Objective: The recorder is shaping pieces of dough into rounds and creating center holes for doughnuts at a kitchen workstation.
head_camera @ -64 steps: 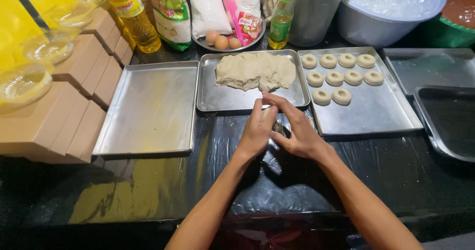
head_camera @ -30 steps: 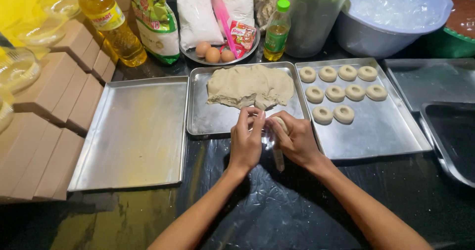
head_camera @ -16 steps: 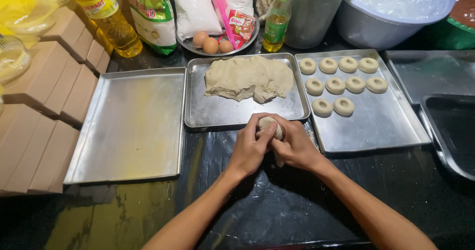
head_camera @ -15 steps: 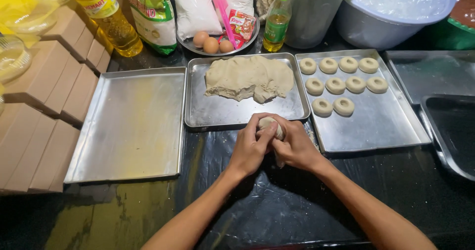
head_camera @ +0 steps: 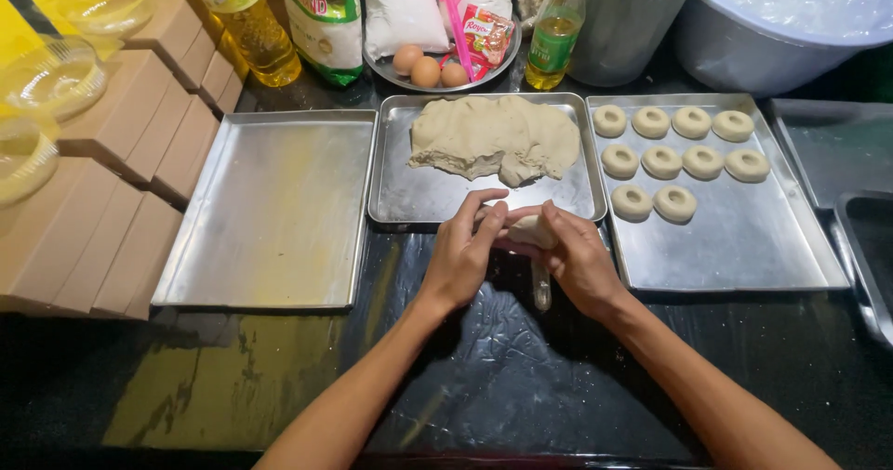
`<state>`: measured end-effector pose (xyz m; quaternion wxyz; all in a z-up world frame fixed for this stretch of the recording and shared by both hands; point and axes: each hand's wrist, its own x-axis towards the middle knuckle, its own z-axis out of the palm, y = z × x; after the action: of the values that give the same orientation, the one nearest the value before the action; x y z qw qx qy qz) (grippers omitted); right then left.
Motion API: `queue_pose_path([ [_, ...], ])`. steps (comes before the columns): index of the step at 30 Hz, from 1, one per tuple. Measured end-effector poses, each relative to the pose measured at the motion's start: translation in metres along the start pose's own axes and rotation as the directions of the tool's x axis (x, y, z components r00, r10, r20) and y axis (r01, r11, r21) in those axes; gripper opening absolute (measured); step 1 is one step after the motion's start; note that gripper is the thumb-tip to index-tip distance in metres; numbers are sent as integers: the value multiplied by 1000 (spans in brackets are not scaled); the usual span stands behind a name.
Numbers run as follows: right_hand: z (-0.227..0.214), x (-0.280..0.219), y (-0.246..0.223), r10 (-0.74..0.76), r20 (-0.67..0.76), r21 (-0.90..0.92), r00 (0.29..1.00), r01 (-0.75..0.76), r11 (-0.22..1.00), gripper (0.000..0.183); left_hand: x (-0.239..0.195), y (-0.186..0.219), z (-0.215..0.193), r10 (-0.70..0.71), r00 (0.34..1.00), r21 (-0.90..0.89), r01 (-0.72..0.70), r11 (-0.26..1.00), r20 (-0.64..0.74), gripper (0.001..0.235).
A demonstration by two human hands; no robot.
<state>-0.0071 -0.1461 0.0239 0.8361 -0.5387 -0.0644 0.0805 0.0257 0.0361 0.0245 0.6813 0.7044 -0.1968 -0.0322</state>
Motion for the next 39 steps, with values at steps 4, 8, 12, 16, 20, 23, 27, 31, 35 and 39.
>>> queue_pose_path([
  [4, 2, -3, -3, -8, 30, -54, 1000, 9, 998, 38, 1, 0, -1, 0, 1000, 37, 0, 999, -19, 44],
  [8, 3, -2, -8, -18, 8, -369, 1000, 20, 929, 39, -2, 0, 3, 11, 1000, 40, -12, 999, 5, 43],
  [12, -4, -1, 0, -49, 11, -459, 999, 49, 887, 34, -5, 0, 4, -4, 999, -30, 5, 1000, 33, 44],
  [16, -10, 0, 6, -28, 20, -465, 999, 34, 885, 31, -6, -1, 6, -5, 1000, -37, 6, 999, 15, 45],
  [20, -6, 2, 7, -73, -31, -403, 997, 55, 913, 30, -6, -4, 5, -19, 1000, -97, 18, 995, -11, 45],
  [23, 10, -5, -8, -118, 17, -468, 993, 112, 876, 35, -6, -6, 4, -4, 1000, -88, 2, 996, -27, 46],
  [27, 19, -8, -9, -67, 2, -576, 998, 56, 816, 34, -4, -21, 3, 12, 998, 14, -11, 1000, -60, 47],
  [31, 11, -4, 10, 21, 12, -455, 1000, -14, 891, 31, -6, -11, 4, -71, 996, -14, 71, 997, -45, 47],
  [35, 2, -2, 19, 24, 35, -388, 999, -8, 922, 26, -7, -15, 6, -3, 1000, -7, 3, 1000, -30, 47],
  [39, 0, -4, 15, 15, 41, -352, 999, 0, 936, 26, -10, -4, 10, -132, 991, -13, 132, 991, 1, 46],
])
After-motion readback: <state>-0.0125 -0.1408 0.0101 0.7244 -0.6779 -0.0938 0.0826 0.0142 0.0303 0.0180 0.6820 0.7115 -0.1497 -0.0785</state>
